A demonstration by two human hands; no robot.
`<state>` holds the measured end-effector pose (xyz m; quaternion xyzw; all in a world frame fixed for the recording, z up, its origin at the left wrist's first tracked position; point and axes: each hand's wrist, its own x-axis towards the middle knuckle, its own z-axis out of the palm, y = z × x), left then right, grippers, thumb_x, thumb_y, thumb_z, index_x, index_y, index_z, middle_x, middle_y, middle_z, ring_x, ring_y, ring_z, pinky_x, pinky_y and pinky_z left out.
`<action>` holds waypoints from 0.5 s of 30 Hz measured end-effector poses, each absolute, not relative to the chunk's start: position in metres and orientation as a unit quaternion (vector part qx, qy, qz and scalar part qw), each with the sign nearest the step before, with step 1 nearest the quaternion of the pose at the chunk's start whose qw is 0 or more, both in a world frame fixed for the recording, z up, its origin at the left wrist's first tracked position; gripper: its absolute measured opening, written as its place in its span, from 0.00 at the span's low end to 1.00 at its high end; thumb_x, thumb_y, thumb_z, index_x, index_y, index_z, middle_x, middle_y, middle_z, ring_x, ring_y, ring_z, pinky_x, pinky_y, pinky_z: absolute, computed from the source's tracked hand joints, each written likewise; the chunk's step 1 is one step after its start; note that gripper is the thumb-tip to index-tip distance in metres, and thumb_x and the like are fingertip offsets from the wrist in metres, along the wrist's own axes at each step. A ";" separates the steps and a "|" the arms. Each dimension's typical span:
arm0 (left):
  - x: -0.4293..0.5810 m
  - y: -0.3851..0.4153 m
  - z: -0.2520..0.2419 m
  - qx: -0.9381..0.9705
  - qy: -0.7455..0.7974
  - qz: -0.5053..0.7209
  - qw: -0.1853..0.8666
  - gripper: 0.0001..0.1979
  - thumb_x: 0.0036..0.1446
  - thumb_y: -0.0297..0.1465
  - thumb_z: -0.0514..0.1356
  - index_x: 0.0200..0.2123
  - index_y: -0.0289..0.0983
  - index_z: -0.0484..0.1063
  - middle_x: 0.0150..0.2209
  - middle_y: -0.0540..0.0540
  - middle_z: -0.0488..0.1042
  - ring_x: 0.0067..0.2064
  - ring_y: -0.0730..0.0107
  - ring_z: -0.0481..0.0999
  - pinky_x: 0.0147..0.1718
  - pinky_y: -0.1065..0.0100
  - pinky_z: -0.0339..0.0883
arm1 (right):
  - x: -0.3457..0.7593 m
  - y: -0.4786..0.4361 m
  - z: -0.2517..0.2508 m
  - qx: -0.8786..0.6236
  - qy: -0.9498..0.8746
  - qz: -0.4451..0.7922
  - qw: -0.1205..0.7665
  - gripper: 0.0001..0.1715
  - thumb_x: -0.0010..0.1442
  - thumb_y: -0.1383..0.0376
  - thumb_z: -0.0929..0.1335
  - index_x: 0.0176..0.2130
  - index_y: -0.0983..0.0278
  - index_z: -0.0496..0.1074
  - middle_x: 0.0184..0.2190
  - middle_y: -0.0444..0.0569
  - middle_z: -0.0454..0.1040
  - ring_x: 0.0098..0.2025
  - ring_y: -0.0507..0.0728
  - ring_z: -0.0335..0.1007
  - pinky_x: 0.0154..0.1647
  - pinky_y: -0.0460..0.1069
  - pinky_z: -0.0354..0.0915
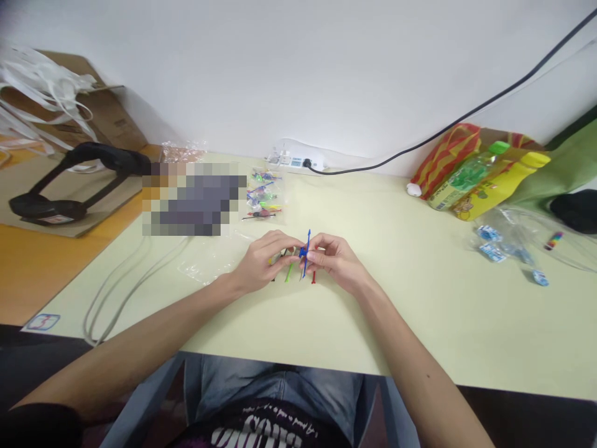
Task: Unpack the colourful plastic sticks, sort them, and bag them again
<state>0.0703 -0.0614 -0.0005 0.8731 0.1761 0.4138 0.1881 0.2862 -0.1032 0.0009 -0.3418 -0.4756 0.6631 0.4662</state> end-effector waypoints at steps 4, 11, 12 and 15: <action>0.071 -0.063 -0.004 0.872 0.169 0.424 0.177 0.11 0.68 0.33 0.60 0.51 0.37 0.74 0.41 0.43 0.80 0.42 0.63 0.77 0.46 0.60 0.69 | 0.284 -0.104 0.000 -0.336 -0.478 0.664 0.467 0.17 0.54 0.59 0.79 0.36 0.63 0.72 0.33 0.46 0.77 0.33 0.56 0.78 0.31 0.50 0.75; 0.078 -0.071 -0.002 0.851 0.175 0.458 0.186 0.10 0.68 0.32 0.61 0.51 0.39 0.74 0.44 0.42 0.80 0.44 0.63 0.77 0.46 0.60 0.70 | 0.280 -0.105 0.004 -0.317 -0.474 0.674 0.470 0.18 0.55 0.59 0.79 0.36 0.62 0.70 0.31 0.44 0.75 0.30 0.54 0.76 0.31 0.50 0.75; 0.078 -0.072 -0.001 0.846 0.178 0.465 0.188 0.10 0.67 0.32 0.61 0.51 0.38 0.74 0.44 0.43 0.80 0.44 0.63 0.77 0.46 0.60 0.70 | 0.280 -0.105 0.006 -0.313 -0.477 0.675 0.469 0.18 0.55 0.58 0.79 0.37 0.62 0.70 0.31 0.44 0.75 0.30 0.54 0.75 0.30 0.50 0.74; 0.078 -0.072 0.003 0.838 0.188 0.476 0.189 0.10 0.67 0.33 0.61 0.50 0.38 0.74 0.43 0.43 0.80 0.43 0.64 0.77 0.46 0.61 0.70 | 0.280 -0.106 0.013 -0.303 -0.480 0.675 0.471 0.17 0.57 0.58 0.78 0.38 0.61 0.70 0.32 0.44 0.74 0.31 0.55 0.74 0.30 0.50 0.73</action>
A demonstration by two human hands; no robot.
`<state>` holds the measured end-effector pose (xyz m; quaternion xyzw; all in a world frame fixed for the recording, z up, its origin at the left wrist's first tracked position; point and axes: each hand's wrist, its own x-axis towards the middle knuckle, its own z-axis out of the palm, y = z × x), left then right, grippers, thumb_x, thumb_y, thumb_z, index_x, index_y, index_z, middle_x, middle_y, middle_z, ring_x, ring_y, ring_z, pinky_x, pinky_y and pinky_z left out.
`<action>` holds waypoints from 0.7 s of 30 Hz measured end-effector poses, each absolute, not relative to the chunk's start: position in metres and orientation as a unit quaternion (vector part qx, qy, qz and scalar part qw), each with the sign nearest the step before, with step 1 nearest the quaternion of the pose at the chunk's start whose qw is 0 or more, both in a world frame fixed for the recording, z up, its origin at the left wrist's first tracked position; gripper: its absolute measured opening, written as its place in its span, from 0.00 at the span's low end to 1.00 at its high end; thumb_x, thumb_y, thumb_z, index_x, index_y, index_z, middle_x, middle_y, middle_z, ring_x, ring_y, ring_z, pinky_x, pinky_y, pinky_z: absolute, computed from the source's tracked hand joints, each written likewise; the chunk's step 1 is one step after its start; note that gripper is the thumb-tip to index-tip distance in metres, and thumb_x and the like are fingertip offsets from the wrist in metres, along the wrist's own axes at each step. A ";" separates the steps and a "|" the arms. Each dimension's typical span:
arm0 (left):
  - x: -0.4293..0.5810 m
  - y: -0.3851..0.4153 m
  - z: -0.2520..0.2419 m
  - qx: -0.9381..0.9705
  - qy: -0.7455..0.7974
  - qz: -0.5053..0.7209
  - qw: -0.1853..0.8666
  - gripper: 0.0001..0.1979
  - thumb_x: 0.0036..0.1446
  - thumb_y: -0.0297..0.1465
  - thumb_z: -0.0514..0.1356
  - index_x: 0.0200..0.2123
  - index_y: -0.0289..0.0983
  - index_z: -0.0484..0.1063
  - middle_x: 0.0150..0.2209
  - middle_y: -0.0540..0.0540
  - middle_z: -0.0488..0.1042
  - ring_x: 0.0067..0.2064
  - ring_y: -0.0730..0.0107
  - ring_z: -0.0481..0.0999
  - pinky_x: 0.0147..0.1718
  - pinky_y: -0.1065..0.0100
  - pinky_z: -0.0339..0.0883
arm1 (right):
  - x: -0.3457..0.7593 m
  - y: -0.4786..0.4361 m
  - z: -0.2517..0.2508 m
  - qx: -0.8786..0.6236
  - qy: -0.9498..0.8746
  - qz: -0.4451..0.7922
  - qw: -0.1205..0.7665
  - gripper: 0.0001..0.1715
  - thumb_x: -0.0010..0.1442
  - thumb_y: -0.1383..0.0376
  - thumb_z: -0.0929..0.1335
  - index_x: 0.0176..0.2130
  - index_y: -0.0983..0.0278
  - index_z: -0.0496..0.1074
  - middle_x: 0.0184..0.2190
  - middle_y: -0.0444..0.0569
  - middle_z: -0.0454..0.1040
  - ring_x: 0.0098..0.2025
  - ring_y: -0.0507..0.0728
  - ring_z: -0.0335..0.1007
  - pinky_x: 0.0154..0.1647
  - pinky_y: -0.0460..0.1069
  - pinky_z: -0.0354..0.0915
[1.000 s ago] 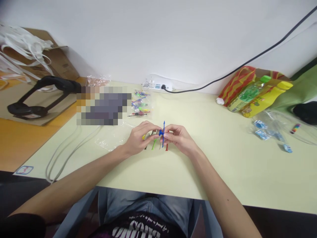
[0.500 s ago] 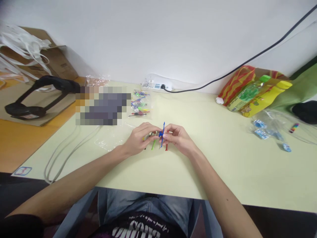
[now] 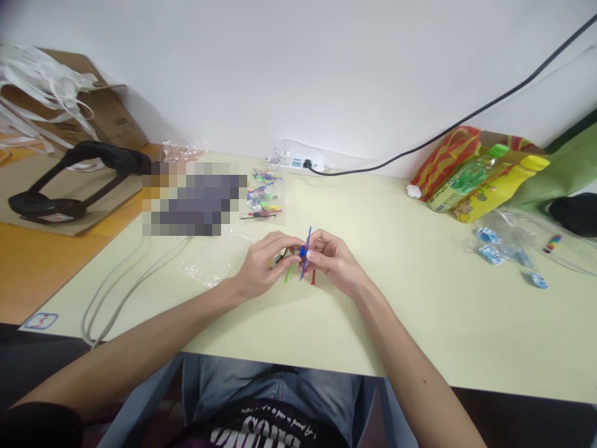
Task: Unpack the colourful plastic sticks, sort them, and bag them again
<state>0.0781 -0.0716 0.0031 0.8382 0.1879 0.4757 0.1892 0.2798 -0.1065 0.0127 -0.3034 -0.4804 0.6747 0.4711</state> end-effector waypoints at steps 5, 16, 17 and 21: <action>0.073 -0.065 0.004 0.860 0.196 0.439 0.172 0.12 0.67 0.35 0.61 0.51 0.38 0.74 0.43 0.43 0.81 0.45 0.62 0.77 0.48 0.58 0.68 | 0.283 -0.108 0.017 -0.312 -0.485 0.670 0.467 0.18 0.58 0.59 0.77 0.43 0.59 0.70 0.33 0.44 0.75 0.31 0.54 0.73 0.33 0.50 0.71; 0.074 -0.064 0.002 0.877 0.189 0.407 0.169 0.13 0.67 0.37 0.62 0.51 0.39 0.74 0.44 0.43 0.80 0.46 0.61 0.77 0.49 0.57 0.67 | 0.283 -0.105 0.012 -0.348 -0.478 0.651 0.476 0.13 0.60 0.58 0.76 0.38 0.61 0.72 0.29 0.43 0.74 0.27 0.51 0.70 0.29 0.47 0.68; 0.073 -0.064 0.002 0.878 0.188 0.405 0.169 0.13 0.67 0.37 0.62 0.51 0.39 0.73 0.45 0.43 0.80 0.46 0.61 0.76 0.49 0.57 0.67 | 0.283 -0.105 0.012 -0.346 -0.477 0.652 0.478 0.13 0.60 0.58 0.76 0.37 0.61 0.72 0.28 0.43 0.73 0.27 0.51 0.70 0.29 0.47 0.68; 0.073 -0.064 0.001 0.881 0.188 0.401 0.167 0.15 0.67 0.36 0.62 0.53 0.38 0.72 0.45 0.43 0.80 0.46 0.61 0.76 0.50 0.57 0.67 | 0.283 -0.105 0.012 -0.354 -0.471 0.654 0.475 0.14 0.60 0.58 0.76 0.33 0.63 0.72 0.27 0.44 0.73 0.26 0.51 0.69 0.30 0.47 0.67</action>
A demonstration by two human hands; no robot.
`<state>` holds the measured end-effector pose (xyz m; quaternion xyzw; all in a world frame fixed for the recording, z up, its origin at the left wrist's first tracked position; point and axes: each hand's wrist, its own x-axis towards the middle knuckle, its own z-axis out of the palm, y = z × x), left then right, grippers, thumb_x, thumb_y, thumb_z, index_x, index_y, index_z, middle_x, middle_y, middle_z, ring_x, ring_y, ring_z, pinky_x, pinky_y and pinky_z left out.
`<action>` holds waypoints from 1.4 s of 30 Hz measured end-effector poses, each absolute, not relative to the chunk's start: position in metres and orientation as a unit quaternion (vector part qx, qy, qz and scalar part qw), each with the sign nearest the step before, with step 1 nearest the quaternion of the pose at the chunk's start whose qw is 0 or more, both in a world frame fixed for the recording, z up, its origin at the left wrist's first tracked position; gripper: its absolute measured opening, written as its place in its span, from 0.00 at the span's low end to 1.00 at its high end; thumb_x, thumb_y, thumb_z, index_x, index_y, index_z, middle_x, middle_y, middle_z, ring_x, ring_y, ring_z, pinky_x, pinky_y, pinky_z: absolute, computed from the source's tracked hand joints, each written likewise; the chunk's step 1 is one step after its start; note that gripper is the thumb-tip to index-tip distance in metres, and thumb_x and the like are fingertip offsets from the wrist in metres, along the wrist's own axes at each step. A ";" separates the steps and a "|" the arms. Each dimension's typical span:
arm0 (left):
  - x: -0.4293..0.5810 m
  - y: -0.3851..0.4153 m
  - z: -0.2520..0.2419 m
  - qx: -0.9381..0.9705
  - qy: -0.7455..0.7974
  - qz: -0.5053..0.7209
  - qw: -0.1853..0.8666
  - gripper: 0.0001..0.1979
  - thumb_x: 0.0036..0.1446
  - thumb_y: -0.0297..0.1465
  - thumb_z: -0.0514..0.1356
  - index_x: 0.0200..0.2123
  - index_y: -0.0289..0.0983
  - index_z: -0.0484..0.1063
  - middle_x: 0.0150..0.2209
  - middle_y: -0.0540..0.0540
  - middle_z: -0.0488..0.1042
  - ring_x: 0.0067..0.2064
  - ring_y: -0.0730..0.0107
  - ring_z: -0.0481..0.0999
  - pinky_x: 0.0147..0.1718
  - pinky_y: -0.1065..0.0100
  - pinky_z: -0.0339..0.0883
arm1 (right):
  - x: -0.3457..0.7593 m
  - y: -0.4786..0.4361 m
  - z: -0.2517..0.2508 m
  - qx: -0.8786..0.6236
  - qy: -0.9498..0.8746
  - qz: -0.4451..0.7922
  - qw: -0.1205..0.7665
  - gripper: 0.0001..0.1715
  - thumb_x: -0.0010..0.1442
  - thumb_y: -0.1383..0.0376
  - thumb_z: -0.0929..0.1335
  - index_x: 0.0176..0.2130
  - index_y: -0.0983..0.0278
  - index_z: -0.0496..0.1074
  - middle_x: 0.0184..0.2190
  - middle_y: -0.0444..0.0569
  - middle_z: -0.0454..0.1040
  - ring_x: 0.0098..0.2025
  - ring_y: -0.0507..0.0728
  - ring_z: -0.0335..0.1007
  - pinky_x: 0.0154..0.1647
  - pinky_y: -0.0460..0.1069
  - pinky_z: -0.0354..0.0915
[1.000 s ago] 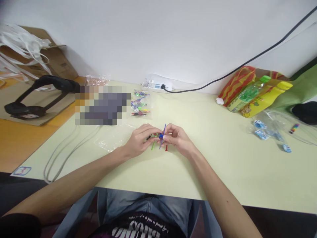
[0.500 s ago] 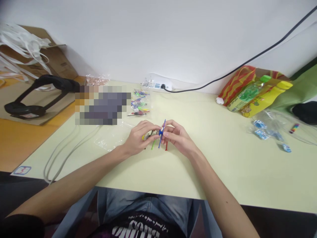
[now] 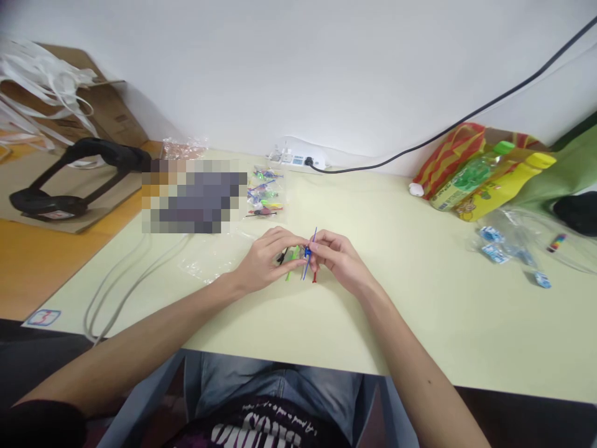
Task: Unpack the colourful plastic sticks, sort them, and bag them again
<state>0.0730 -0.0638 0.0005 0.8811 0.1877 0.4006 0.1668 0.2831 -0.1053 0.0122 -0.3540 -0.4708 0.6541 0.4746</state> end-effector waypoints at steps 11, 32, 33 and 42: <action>0.073 -0.065 0.003 0.880 0.182 0.400 0.177 0.15 0.67 0.37 0.62 0.54 0.39 0.72 0.45 0.43 0.80 0.47 0.61 0.77 0.50 0.57 0.68 | 0.286 -0.103 0.011 -0.371 -0.476 0.646 0.467 0.15 0.59 0.55 0.76 0.32 0.62 0.73 0.27 0.45 0.73 0.26 0.52 0.67 0.28 0.48 0.67; 0.074 -0.065 0.003 0.880 0.177 0.404 0.177 0.15 0.66 0.38 0.62 0.53 0.39 0.72 0.43 0.44 0.80 0.45 0.62 0.78 0.49 0.58 0.68 | 0.288 -0.102 0.010 -0.382 -0.484 0.641 0.457 0.18 0.61 0.53 0.75 0.30 0.63 0.74 0.26 0.46 0.73 0.25 0.51 0.66 0.28 0.48 0.65; 0.073 -0.066 0.003 0.877 0.179 0.409 0.177 0.15 0.66 0.37 0.62 0.54 0.40 0.72 0.44 0.44 0.80 0.45 0.62 0.78 0.49 0.58 0.68 | 0.290 -0.102 0.011 -0.385 -0.480 0.640 0.460 0.17 0.60 0.53 0.75 0.30 0.63 0.74 0.26 0.46 0.73 0.25 0.51 0.66 0.27 0.48 0.65; 0.066 -0.062 0.002 0.853 0.209 0.436 0.197 0.20 0.69 0.32 0.58 0.62 0.43 0.64 0.47 0.46 0.79 0.48 0.64 0.77 0.54 0.57 0.66 | 0.341 -0.100 0.021 -0.477 -0.481 0.618 0.398 0.15 0.58 0.56 0.76 0.30 0.64 0.75 0.26 0.47 0.72 0.24 0.50 0.63 0.23 0.47 0.62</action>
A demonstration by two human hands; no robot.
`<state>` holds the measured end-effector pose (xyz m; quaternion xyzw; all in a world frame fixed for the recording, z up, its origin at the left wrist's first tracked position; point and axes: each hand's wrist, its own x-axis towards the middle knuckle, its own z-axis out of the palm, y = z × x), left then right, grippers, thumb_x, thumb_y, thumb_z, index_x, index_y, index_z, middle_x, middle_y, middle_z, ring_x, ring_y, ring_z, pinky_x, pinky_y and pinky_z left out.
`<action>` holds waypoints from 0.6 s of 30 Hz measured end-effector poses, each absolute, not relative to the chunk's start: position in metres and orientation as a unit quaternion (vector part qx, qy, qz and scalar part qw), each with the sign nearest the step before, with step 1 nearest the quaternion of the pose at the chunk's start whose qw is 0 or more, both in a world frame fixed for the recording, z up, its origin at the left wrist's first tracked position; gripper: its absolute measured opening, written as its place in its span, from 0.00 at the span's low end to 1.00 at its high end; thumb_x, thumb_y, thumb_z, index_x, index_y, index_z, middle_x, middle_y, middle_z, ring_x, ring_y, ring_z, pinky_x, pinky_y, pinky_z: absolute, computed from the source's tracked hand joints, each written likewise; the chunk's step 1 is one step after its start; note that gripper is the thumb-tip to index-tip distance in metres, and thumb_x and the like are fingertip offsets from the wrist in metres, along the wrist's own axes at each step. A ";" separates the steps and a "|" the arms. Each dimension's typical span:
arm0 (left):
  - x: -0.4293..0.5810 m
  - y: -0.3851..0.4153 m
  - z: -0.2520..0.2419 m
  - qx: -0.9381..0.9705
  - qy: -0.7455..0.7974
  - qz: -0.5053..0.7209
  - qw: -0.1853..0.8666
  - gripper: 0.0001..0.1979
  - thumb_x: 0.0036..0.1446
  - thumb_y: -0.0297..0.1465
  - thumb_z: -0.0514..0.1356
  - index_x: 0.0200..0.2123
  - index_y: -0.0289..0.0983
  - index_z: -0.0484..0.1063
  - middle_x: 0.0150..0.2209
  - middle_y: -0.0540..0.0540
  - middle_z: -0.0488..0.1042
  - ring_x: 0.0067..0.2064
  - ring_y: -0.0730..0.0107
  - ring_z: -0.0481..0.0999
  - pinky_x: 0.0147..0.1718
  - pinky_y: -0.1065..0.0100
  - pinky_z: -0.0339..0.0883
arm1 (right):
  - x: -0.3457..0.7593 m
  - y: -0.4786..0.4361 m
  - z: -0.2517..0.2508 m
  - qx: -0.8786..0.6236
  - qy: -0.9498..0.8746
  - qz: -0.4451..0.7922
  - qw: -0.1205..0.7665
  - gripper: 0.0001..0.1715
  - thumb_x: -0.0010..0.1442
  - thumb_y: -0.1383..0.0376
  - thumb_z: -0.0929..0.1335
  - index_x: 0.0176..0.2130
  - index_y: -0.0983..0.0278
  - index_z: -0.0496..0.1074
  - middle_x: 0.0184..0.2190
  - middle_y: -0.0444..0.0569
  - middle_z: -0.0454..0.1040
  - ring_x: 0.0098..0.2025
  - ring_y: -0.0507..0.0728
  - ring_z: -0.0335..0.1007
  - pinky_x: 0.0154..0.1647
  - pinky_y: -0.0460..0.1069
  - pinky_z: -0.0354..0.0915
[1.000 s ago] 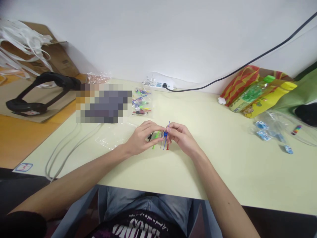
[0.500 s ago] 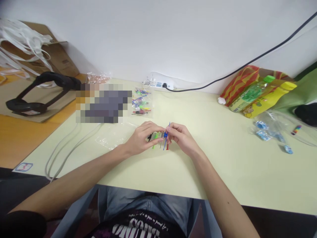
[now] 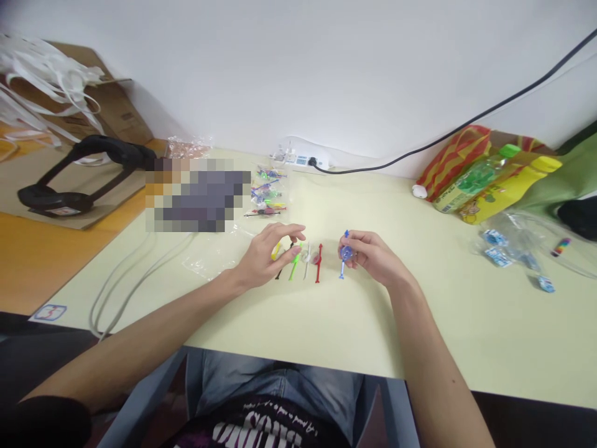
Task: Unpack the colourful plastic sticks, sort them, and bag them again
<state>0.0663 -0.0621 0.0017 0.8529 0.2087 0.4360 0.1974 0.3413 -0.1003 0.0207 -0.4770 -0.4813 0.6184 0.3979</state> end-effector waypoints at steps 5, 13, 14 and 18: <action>0.065 -0.060 0.001 0.850 0.219 0.437 0.194 0.19 0.69 0.32 0.58 0.61 0.42 0.65 0.47 0.46 0.79 0.46 0.65 0.77 0.55 0.58 0.66 | 0.363 -0.097 0.014 -0.562 -0.466 0.576 0.368 0.19 0.54 0.54 0.78 0.35 0.64 0.74 0.26 0.45 0.72 0.25 0.51 0.65 0.23 0.46 0.63; 0.060 -0.051 0.004 0.842 0.259 0.439 0.177 0.15 0.71 0.33 0.55 0.58 0.40 0.67 0.46 0.45 0.78 0.47 0.66 0.77 0.56 0.59 0.66 | 0.355 -0.098 0.006 -0.641 -0.510 0.490 0.299 0.18 0.59 0.54 0.73 0.42 0.62 0.66 0.26 0.45 0.75 0.22 0.53 0.72 0.21 0.46 0.66; 0.058 -0.049 0.005 0.841 0.271 0.434 0.178 0.15 0.71 0.33 0.55 0.58 0.40 0.67 0.47 0.45 0.78 0.47 0.66 0.77 0.56 0.60 0.66 | 0.351 -0.098 0.005 -0.641 -0.520 0.477 0.303 0.18 0.60 0.55 0.72 0.43 0.61 0.65 0.25 0.44 0.74 0.22 0.53 0.72 0.21 0.46 0.66; 0.048 -0.039 0.008 0.839 0.319 0.409 0.162 0.17 0.71 0.35 0.54 0.60 0.40 0.66 0.51 0.43 0.76 0.49 0.64 0.75 0.56 0.59 0.66 | 0.335 -0.097 -0.004 -0.625 -0.567 0.436 0.313 0.17 0.61 0.57 0.68 0.46 0.58 0.62 0.20 0.36 0.68 0.18 0.52 0.67 0.18 0.44 0.60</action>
